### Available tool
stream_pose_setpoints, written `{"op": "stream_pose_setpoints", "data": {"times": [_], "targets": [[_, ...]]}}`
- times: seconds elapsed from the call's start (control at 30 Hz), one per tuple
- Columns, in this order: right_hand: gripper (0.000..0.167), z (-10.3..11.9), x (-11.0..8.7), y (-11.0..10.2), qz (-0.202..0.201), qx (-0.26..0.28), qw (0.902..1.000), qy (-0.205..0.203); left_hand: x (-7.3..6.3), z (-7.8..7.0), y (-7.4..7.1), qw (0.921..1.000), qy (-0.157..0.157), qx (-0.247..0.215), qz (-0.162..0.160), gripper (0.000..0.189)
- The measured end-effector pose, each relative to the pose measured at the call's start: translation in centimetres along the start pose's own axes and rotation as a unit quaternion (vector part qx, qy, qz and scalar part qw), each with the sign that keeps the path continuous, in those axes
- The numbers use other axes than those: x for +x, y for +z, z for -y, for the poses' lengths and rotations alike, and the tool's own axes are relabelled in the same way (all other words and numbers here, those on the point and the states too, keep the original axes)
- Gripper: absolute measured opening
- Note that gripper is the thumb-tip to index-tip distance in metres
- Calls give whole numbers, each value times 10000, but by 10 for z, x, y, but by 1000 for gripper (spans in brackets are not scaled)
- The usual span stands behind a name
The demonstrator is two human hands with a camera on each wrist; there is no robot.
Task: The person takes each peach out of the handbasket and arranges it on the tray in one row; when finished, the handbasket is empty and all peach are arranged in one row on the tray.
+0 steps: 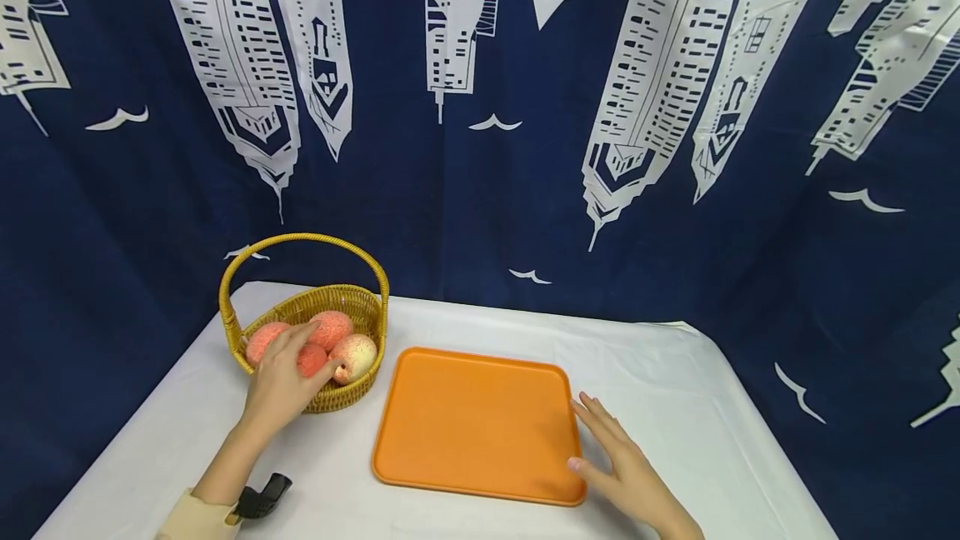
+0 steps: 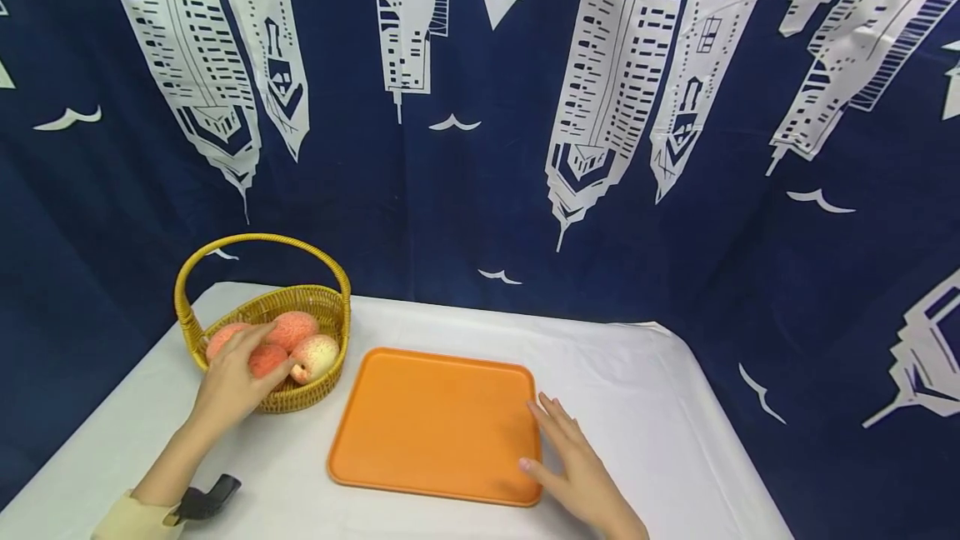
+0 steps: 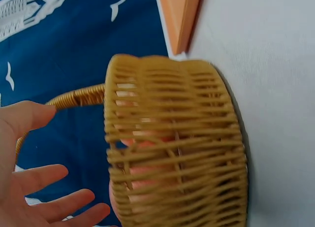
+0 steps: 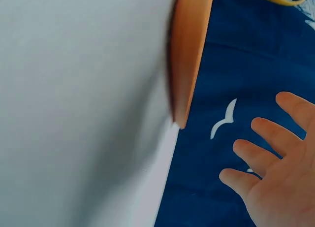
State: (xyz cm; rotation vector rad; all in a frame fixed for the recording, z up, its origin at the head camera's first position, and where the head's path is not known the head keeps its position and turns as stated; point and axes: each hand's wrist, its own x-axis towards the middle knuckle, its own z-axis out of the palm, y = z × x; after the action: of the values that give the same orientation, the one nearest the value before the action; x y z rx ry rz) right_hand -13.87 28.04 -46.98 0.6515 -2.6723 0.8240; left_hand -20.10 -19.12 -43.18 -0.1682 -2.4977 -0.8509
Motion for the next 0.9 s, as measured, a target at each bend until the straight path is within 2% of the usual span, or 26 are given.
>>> {"op": "stream_pose_setpoints", "data": {"times": [0.2, 0.4, 0.7, 0.9], "targets": [[68, -12, 0, 2, 79, 173, 9993, 324, -1, 18, -3, 9997, -116, 83, 213, 68], [63, -21, -3, 3, 199, 656, 9946, 776, -4, 29, -1, 9982, -184, 250, 514, 65], [58, -34, -6, 15, 422, 1315, 9778, 1575, -4, 31, 1, 9973, -200, 409, 569, 60], [57, -37, -6, 21, 556, 1437, 9695, 1904, -3, 31, 0, 9976, -265, 301, 566, 58]]}}
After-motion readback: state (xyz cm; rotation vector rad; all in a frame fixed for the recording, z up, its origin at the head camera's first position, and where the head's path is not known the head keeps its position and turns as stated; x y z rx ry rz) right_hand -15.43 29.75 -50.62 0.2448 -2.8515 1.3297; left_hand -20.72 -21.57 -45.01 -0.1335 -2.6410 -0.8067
